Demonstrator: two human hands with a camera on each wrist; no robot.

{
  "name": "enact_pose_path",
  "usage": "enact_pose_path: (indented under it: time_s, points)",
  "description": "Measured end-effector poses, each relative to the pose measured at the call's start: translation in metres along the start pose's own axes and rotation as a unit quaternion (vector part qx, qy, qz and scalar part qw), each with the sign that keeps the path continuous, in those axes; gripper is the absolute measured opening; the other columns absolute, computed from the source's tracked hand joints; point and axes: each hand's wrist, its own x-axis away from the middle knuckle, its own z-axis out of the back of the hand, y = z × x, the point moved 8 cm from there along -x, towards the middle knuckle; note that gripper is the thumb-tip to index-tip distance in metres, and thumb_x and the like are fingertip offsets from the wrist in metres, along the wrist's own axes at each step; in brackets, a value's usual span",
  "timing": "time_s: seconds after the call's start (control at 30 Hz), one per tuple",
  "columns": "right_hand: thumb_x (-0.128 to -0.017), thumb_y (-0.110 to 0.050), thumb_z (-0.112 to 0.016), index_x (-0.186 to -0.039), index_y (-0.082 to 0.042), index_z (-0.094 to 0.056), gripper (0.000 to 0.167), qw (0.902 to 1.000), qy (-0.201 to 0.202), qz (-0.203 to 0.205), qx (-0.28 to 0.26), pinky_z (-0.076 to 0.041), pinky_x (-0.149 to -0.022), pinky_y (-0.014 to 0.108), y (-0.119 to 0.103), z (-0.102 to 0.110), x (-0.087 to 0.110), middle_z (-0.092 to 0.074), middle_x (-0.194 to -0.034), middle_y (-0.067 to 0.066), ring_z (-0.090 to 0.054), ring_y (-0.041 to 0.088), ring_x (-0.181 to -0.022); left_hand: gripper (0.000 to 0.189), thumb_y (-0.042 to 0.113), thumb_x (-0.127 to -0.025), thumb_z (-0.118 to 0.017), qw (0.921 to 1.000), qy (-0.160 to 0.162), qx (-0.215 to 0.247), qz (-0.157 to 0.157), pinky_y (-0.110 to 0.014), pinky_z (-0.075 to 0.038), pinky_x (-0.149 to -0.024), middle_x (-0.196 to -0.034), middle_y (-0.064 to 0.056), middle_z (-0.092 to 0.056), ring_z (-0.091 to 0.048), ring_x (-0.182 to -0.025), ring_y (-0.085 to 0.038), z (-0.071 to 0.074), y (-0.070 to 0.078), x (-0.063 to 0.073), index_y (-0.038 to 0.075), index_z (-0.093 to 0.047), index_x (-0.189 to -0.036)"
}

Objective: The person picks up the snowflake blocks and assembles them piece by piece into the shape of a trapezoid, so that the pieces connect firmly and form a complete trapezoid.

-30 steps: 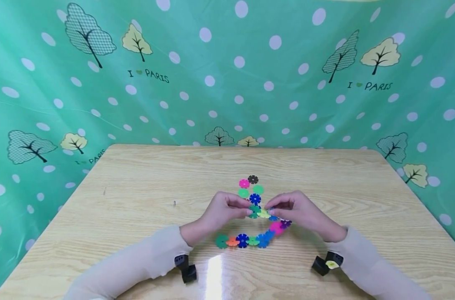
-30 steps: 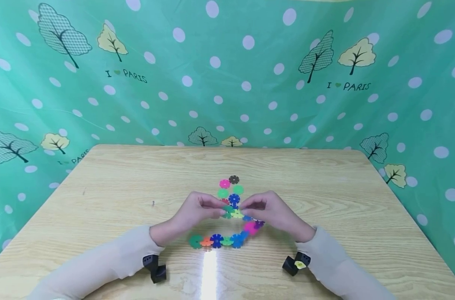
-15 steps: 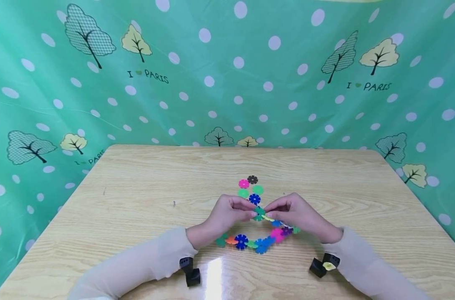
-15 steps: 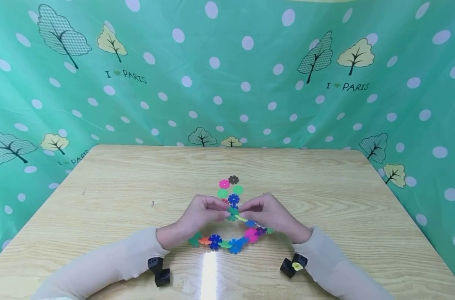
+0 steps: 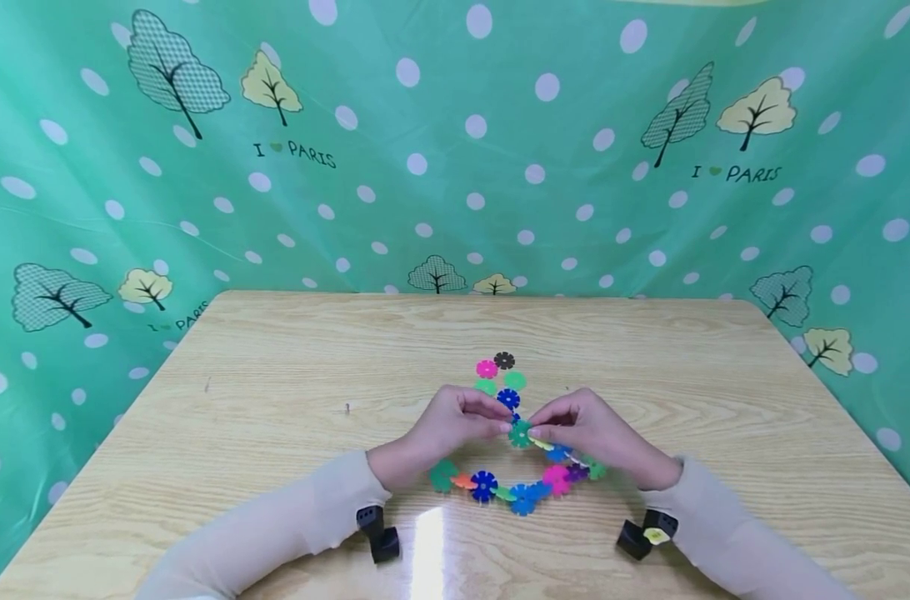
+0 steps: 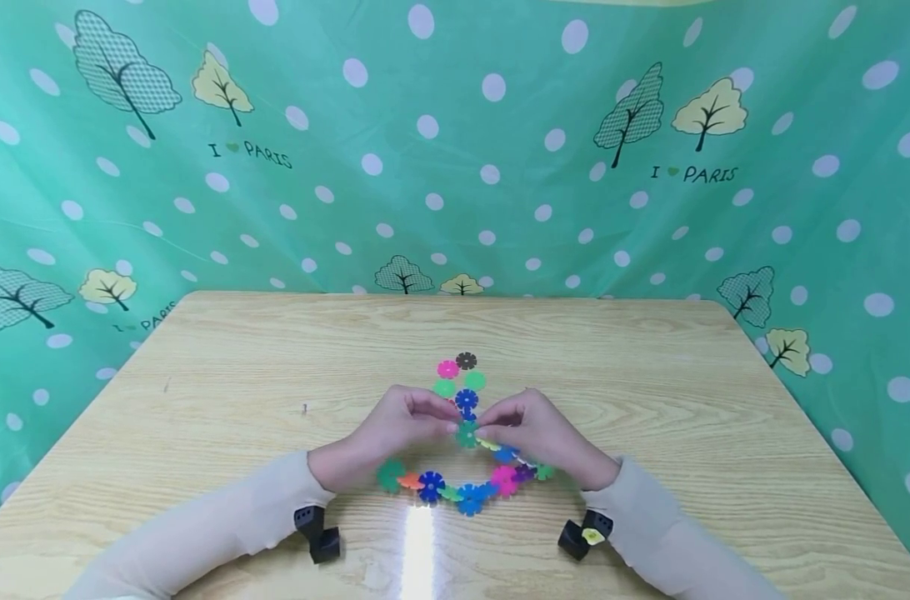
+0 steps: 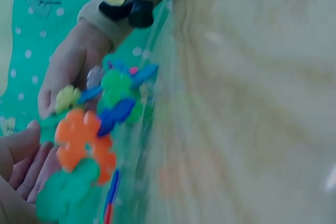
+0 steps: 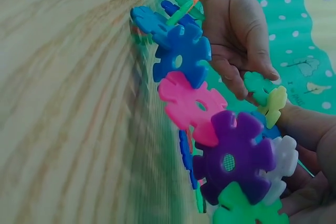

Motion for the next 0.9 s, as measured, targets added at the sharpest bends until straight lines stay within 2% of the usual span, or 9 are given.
enact_pose_path:
  time_s: [0.27, 0.5, 0.67, 0.9]
  points:
    - [-0.087, -0.017, -0.069, -0.094, -0.003, -0.073, 0.016, 0.9997, 0.003, -0.025, 0.003, -0.05, -0.058, 0.022, 0.006, 0.004, 0.003, -0.07, -0.085, 0.006, -0.059, 0.011, -0.068, 0.029, 0.004, -0.079, -0.073, 0.999, 0.033, -0.025, 0.016, -0.032, -0.055, -0.081, -0.101, -0.014, -0.07, -0.068, -0.089, -0.02, 0.036, -0.007, -0.016, -0.001, -0.067, -0.107]
    - [-0.087, -0.017, -0.068, -0.094, -0.002, -0.072, 0.017, 0.9998, -0.003, -0.018, -0.01, -0.049, -0.057, 0.02, 0.007, 0.003, 0.002, -0.07, -0.084, 0.007, -0.057, 0.008, -0.066, 0.031, 0.004, -0.077, -0.074, 0.9936, 0.065, -0.087, 0.03, -0.028, -0.051, -0.088, -0.106, -0.008, -0.069, -0.064, -0.096, -0.017, 0.059, -0.016, -0.032, 0.007, -0.068, -0.108]
    - [-0.087, -0.016, -0.068, -0.095, -0.001, -0.071, 0.017, 0.9996, -0.011, -0.013, -0.024, -0.05, -0.058, 0.02, 0.007, 0.001, 0.001, -0.07, -0.085, 0.009, -0.058, 0.008, -0.067, 0.031, 0.005, -0.078, -0.073, 0.9924, 0.077, -0.093, 0.025, -0.031, -0.05, -0.091, -0.109, -0.007, -0.068, -0.062, -0.099, -0.018, 0.067, -0.015, -0.047, 0.007, -0.068, -0.109]
    - [-0.088, -0.015, -0.067, -0.095, -0.001, -0.071, 0.017, 0.9995, -0.016, -0.014, -0.025, -0.05, -0.06, 0.021, 0.007, -0.001, 0.0, -0.07, -0.086, 0.009, -0.059, 0.009, -0.068, 0.033, 0.003, -0.079, -0.072, 0.9904, 0.062, -0.121, 0.026, -0.03, -0.049, -0.091, -0.108, -0.006, -0.068, -0.061, -0.099, -0.017, 0.066, -0.014, -0.066, 0.008, -0.067, -0.111]
